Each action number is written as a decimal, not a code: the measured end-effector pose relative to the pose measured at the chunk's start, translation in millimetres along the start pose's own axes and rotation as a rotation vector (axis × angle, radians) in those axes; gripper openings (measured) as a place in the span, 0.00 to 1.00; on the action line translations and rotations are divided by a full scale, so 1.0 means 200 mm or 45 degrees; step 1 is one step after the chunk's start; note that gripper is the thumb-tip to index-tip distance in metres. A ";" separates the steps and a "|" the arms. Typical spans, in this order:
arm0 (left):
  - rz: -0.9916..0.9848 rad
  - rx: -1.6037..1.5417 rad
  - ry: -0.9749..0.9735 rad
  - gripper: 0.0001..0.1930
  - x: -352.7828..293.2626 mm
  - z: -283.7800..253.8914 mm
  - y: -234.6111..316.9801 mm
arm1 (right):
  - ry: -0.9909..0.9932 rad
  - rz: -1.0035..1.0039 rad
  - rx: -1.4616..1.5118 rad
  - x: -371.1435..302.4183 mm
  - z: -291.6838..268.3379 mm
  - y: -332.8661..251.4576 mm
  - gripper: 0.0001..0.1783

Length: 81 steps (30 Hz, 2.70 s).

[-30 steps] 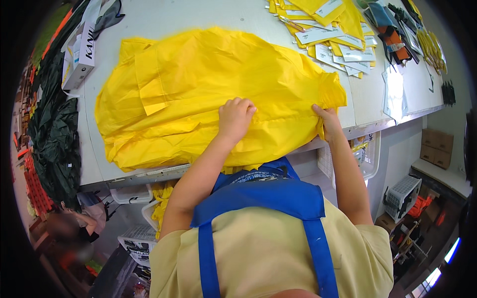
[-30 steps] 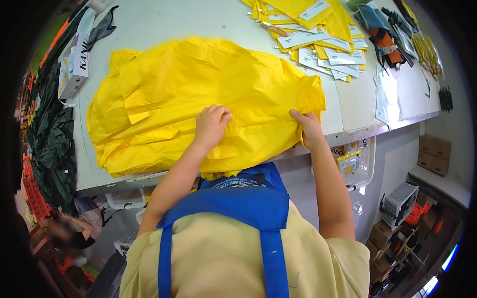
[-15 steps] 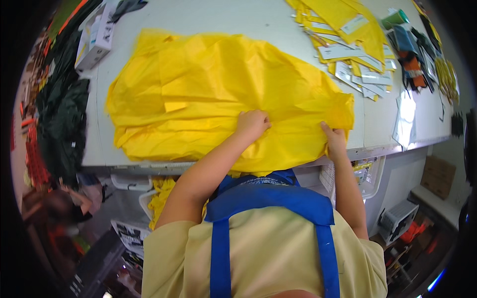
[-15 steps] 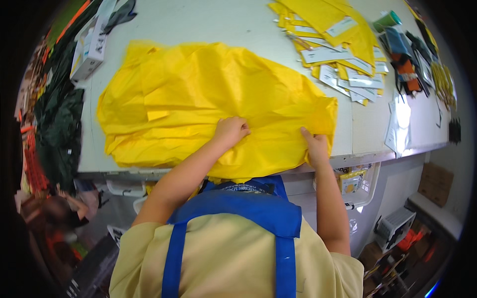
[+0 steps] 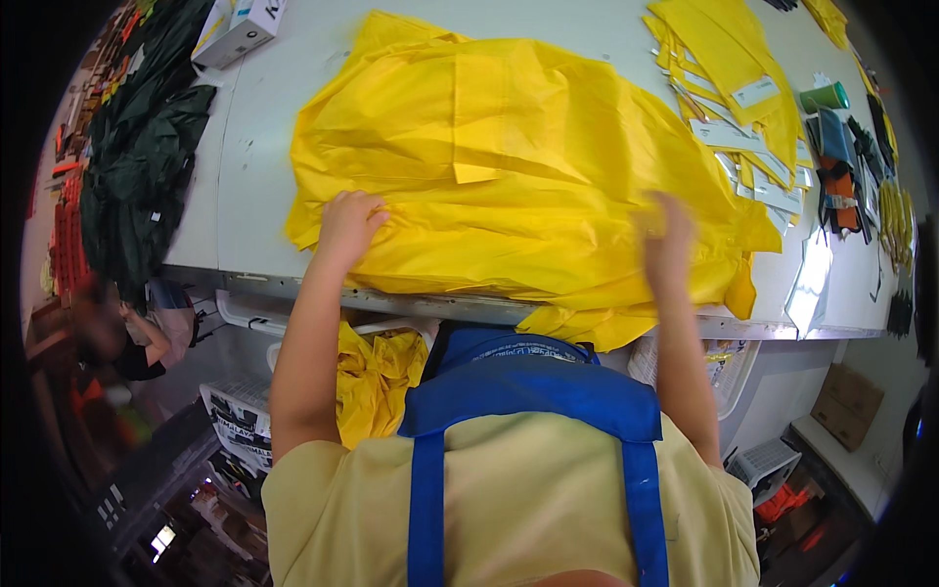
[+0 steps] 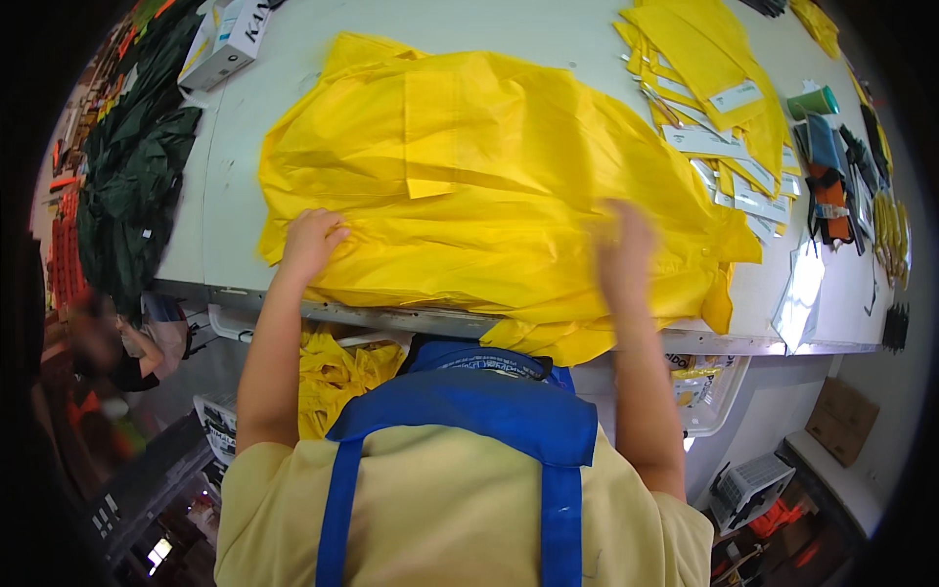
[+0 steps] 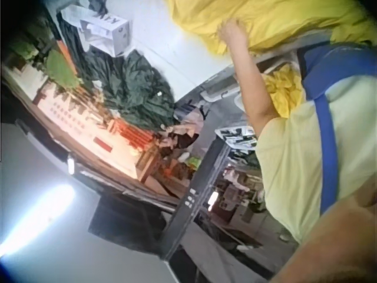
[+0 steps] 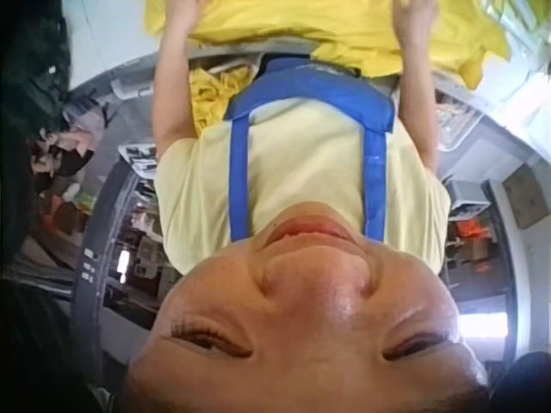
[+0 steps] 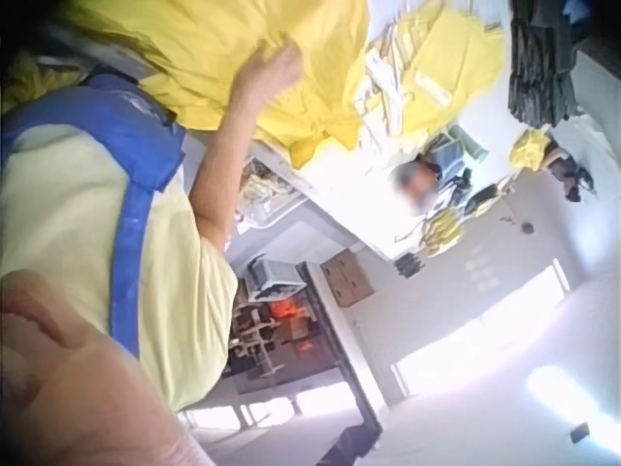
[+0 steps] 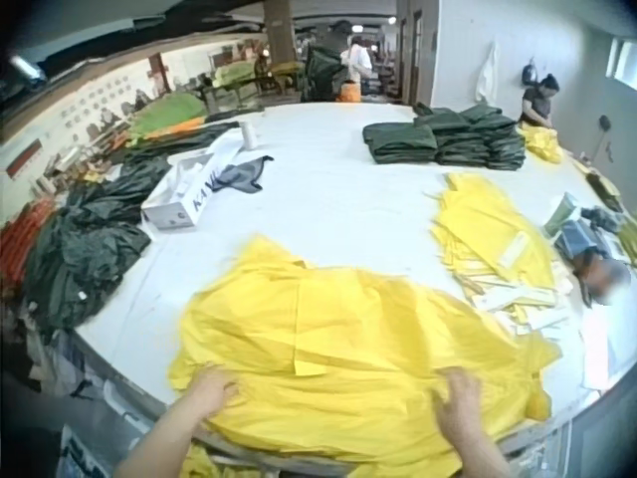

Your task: The person unfolds a yellow raincoat on a table, smooths it out, and folds it into a compact rectangle. They then place the folded item into a yellow plastic bag and set it aside.

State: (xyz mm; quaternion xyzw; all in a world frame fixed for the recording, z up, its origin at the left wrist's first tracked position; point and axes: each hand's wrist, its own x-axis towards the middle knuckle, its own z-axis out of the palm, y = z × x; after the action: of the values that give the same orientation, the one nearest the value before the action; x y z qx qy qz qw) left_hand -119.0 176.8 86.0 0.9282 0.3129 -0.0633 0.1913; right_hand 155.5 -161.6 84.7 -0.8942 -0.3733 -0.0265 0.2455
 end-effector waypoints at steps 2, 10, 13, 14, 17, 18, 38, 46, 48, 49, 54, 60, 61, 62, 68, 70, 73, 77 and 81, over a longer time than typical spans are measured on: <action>-0.089 -0.501 -0.032 0.07 0.03 0.03 -0.06 | -0.342 -0.181 0.160 0.00 0.26 -0.34 0.21; 0.128 -0.055 0.095 0.07 0.07 0.18 -0.03 | -0.901 0.140 0.590 0.09 0.53 -0.33 0.10; 0.083 -0.054 0.035 0.06 0.11 0.24 -0.05 | -0.881 0.156 0.486 0.12 0.52 -0.33 0.09; 0.066 -0.050 0.005 0.06 0.12 0.25 -0.06 | -0.941 0.189 0.473 0.13 0.51 -0.34 0.09; 0.029 -0.057 -0.057 0.06 0.17 0.25 -0.06 | -1.047 0.237 0.467 0.17 0.49 -0.35 0.08; 0.033 -0.084 -0.098 0.06 0.18 0.25 -0.06 | -1.039 0.223 0.489 0.16 0.50 -0.34 0.08; -0.197 0.283 0.195 0.06 -0.18 -0.06 -0.22 | -0.917 0.101 0.308 0.23 0.30 -0.30 0.09; 0.291 -0.166 0.723 0.11 -0.49 -0.28 0.05 | -0.495 -0.774 0.686 0.19 0.18 -1.16 0.25; 0.361 -0.306 0.588 0.08 -0.49 -0.33 0.08 | -0.611 -0.958 0.844 0.15 0.23 -1.38 0.27; 0.393 -0.373 0.516 0.07 -0.49 -0.34 0.07 | -0.694 -0.944 0.853 0.14 0.28 -1.41 0.26; -0.405 -1.422 -0.370 0.11 -0.43 -0.15 -0.22 | -0.809 -1.105 0.698 0.09 0.34 -1.43 0.19; -0.461 -2.742 -0.343 0.13 -0.38 0.21 -0.24 | -0.720 -1.322 0.596 0.02 0.39 -1.43 0.13; -0.461 -2.961 -0.141 0.15 -0.37 0.20 -0.20 | -0.707 -1.311 0.597 0.03 0.37 -1.43 0.14; -0.468 -2.990 -0.085 0.15 -0.37 0.18 -0.18 | -0.696 -1.300 0.598 0.04 0.35 -1.42 0.14; -0.455 -3.145 0.057 0.18 -0.37 0.00 -0.06 | -0.657 -1.228 0.804 0.03 0.27 -1.42 0.16; -0.347 -3.232 0.181 0.19 -0.35 0.00 -0.07 | -0.719 -1.099 0.832 0.04 0.25 -1.38 0.15; -0.269 -3.070 0.403 0.18 -0.41 -0.03 -0.14 | -0.775 -0.825 0.953 0.04 0.24 -1.34 0.14; -0.124 -2.903 0.229 0.21 -0.48 -0.12 -0.08 | -0.911 -0.815 0.924 0.06 0.16 -1.37 0.12; -0.096 -2.604 0.167 0.21 -0.53 -0.21 -0.02 | -0.721 -1.185 0.746 0.10 0.14 -1.38 0.10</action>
State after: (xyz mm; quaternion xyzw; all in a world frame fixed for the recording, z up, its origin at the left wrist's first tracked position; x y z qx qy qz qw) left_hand -205.9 138.4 148.4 0.3119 0.2560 0.2786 0.8715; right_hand -21.5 30.6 181.7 -0.5052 -0.7667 0.2111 0.3351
